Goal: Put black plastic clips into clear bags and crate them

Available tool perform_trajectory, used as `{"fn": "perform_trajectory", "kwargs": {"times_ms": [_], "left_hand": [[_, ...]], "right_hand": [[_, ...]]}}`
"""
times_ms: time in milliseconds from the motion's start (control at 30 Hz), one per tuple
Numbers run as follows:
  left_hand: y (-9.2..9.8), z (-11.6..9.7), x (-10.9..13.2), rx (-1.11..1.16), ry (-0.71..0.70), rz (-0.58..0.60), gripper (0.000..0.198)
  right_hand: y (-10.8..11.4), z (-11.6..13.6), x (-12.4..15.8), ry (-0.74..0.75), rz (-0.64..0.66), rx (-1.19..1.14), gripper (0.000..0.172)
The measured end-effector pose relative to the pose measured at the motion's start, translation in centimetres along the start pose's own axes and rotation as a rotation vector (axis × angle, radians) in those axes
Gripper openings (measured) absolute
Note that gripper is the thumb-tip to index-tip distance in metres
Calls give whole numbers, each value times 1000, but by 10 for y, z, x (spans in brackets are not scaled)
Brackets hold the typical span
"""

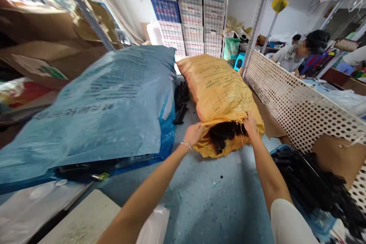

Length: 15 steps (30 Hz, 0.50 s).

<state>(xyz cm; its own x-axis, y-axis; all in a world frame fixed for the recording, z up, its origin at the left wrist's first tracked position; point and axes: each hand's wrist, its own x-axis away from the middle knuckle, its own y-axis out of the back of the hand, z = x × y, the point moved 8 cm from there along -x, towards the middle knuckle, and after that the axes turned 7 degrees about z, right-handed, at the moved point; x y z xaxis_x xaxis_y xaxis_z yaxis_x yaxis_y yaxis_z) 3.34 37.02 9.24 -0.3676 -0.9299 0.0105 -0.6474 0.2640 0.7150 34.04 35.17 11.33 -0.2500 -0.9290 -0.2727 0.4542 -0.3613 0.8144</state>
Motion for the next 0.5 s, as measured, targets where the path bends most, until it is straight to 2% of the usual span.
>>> {"fn": "perform_trajectory", "kwargs": {"times_ms": [67,133,167,233,300,367,433,500], "left_hand": [[38,17,-20,-41,79,-54,31],[78,28,-45,-91,151,-120,34],[92,31,-56,-112,178,-136,34],[106,33,-74,-143,229,-148,34],[104,27,-80,-201,236,-175,43],[92,14,-76,-324,168,-229,41],[77,0,-68,-468,55,-267,36],[60,-7,-61,-560,-58,-229,39]], "right_hand": [[4,11,6,4,39,21,28],[-1,33,6,87,163,58,17],[-5,44,5,147,249,69,14],[-6,57,-3,221,364,56,17],[7,51,-15,162,308,33,25],[24,36,-21,59,158,77,34],[35,28,-12,29,8,176,40],[35,30,7,97,-89,283,36]]}}
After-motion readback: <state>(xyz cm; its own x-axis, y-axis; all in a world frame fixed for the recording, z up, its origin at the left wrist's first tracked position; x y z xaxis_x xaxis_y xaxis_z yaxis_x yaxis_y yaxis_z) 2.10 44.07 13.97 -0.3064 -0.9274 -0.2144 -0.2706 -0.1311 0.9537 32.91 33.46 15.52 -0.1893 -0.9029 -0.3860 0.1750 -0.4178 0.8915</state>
